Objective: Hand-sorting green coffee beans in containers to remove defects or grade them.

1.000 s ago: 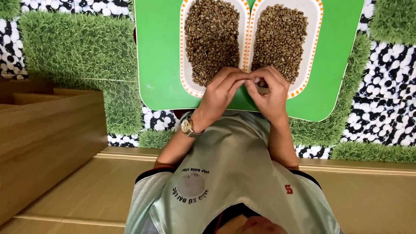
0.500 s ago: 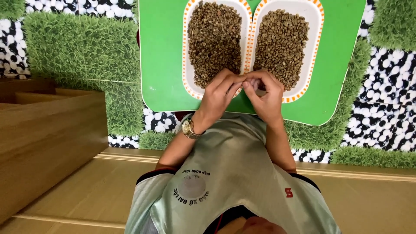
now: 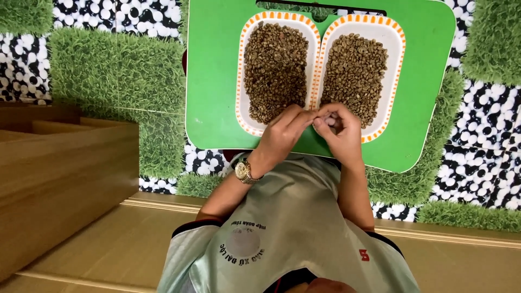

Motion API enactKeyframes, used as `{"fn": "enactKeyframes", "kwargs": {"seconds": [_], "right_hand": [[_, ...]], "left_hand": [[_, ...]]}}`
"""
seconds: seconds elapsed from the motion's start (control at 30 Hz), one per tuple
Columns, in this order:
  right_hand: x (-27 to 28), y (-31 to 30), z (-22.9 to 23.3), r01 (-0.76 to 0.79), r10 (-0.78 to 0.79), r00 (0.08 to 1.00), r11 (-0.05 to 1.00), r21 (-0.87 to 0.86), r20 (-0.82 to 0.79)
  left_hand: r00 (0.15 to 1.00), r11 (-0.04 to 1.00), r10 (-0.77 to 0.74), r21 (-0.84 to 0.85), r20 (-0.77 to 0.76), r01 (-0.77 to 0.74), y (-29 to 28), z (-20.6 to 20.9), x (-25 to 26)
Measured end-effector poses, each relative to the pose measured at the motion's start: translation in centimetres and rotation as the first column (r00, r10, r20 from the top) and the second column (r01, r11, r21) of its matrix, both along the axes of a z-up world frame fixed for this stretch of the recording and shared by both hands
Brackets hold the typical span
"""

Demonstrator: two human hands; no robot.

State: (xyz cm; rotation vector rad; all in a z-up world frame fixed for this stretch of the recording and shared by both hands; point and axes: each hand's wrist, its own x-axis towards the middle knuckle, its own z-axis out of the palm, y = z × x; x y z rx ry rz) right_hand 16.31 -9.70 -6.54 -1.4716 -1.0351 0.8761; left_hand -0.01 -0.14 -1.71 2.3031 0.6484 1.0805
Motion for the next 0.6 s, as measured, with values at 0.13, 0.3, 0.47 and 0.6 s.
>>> {"fn": "enactKeyframes", "kwargs": {"seconds": [0.13,0.3,0.47,0.6], "right_hand": [[0.9,-0.9,-1.2,-0.020,0.020,0.988,1.000,-0.001,-0.151],[2.9,-1.6,-1.3,-0.019,0.022,0.993,0.999,0.025,-0.118],[4.3,-2.7,-1.3,0.061,-0.061,0.998,0.998,-0.003,0.003],[4.7,-2.8,-1.0,0.142,-0.140,0.976,0.990,-0.001,0.167]], "left_hand": [[0.999,0.996,0.038,0.085,-0.005,-0.037,0.0,1.8,0.7],[1.000,0.988,0.002,0.155,-0.004,-0.001,-0.3,1.2,2.3],[0.998,0.985,-0.063,0.157,-0.028,0.067,-0.5,0.1,4.0],[0.991,0.968,-0.089,0.224,-0.101,0.110,-0.1,0.7,4.5]]}}
